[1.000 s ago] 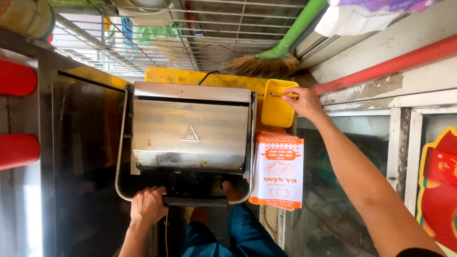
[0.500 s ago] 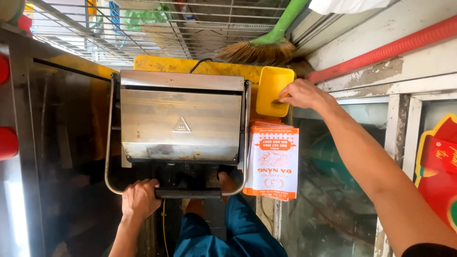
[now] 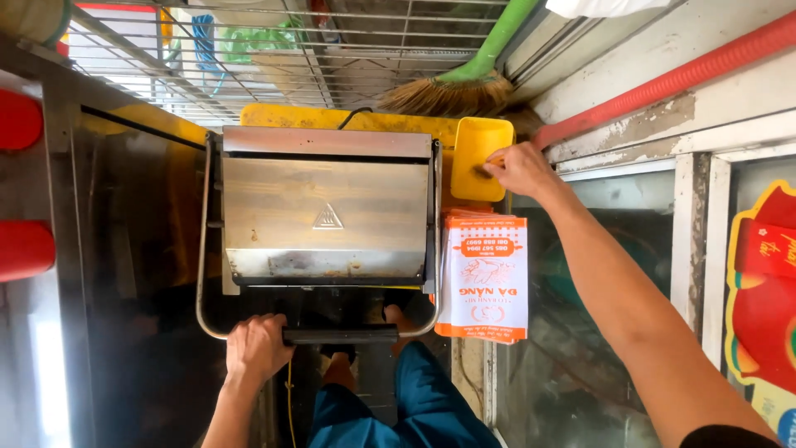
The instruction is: Preparing a sandwich with various fillings, toasting it, handling cash, and slicing cucumbers.
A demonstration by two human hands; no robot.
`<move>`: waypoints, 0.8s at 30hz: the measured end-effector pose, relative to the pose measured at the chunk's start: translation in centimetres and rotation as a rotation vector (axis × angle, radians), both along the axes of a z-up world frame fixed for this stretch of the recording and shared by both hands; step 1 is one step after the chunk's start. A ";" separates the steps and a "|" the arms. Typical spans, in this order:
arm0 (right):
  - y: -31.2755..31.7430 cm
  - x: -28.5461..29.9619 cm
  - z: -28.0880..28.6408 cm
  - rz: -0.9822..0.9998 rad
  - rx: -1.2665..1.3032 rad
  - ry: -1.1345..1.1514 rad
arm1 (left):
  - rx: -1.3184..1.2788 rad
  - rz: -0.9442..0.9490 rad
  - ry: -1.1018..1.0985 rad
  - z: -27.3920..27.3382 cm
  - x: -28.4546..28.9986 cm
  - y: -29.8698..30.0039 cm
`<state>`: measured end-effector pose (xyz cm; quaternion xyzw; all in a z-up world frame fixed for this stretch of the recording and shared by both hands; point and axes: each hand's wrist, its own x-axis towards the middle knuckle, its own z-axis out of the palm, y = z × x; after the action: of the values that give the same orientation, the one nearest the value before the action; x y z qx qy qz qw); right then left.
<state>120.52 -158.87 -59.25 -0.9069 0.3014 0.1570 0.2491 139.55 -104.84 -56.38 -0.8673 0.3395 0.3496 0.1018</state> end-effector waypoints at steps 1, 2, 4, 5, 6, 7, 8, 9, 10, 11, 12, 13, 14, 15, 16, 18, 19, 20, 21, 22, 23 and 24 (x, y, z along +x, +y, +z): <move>0.2 -0.8 0.7 -0.005 -0.009 -0.006 | -0.009 -0.005 -0.006 -0.2 0.1 -0.2; 0.5 -1.5 1.4 -0.119 -0.013 -0.127 | 0.048 -0.024 0.008 -0.3 0.2 -0.2; 2.7 -2.3 5.8 -0.240 -0.023 -0.255 | 0.097 -0.052 0.015 -0.7 1.0 0.2; 4.7 -2.5 9.4 -0.462 0.086 -0.266 | 0.104 -0.140 0.057 -1.1 1.4 0.6; 6.7 -2.7 13.0 -0.683 0.199 -0.276 | 0.111 -0.229 0.099 -1.5 1.9 1.0; 7.1 -4.7 12.9 -0.689 0.192 -0.278 | 0.104 -0.236 0.099 1.8 3.0 -0.1; 7.6 -6.6 12.8 -0.781 0.254 -0.457 | 0.060 -0.312 0.095 5.0 4.1 -1.2; 8.8 -9.0 12.6 -0.873 0.326 -0.623 | 0.028 -0.385 0.102 8.5 4.6 -1.5; 10.9 -9.9 14.0 -0.882 0.328 -0.610 | 0.034 -0.389 0.114 11.7 5.8 -2.8; 12.6 -10.1 15.3 -0.926 0.336 -0.594 | -0.031 -0.394 0.060 14.8 7.1 -4.2; 14.3 -10.2 16.5 -0.969 0.344 -0.576 | -0.095 -0.398 0.006 17.9 8.7 -5.6; 16.5 -9.5 16.0 -0.959 0.361 -0.580 | -0.084 -0.386 -0.003 19.8 9.9 -6.8; 18.6 -8.8 15.4 -0.920 0.383 -0.550 | -0.172 -0.401 -0.048 21.6 11.3 -8.2; 20.4 -8.6 15.0 -0.881 0.397 -0.513 | -0.264 -0.417 -0.085 23.1 12.3 -9.8; 22.8 -5.6 15.4 -0.871 0.405 -0.509 | -0.258 -0.406 -0.087 23.7 13.6 -10.7; 27.5 -0.4 16.2 -0.582 0.430 -0.458 | -0.432 -0.477 -0.136 24.3 15.6 -12.7; 29.1 2.0 16.2 -0.573 0.432 -0.453 | -0.430 -0.468 -0.136 23.9 16.4 -13.4; 30.6 4.4 16.1 -0.490 0.346 -0.389 | -0.548 -0.491 -0.200 23.5 17.3 -14.2; 32.1 6.9 16.0 -0.405 0.261 -0.329 | -0.665 -0.514 -0.270 23.2 18.3 -15.1; 32.3 8.3 14.6 -0.396 0.264 -0.329 | -0.662 -0.506 -0.273 22.8 18.9 -15.6; 32.5 9.6 13.1 -0.232 0.199 -0.336 | -0.721 -0.487 -0.222 22.4 19.4 -16.2; 32.7 10.8 11.6 -0.068 0.135 -0.342 | -0.780 -0.467 -0.171 21.9 20.0 -16.9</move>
<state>131.35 -126.21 -47.62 -0.8908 0.2737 0.0119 0.3624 159.56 -121.72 -34.43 -0.7667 0.6224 0.0908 -0.1286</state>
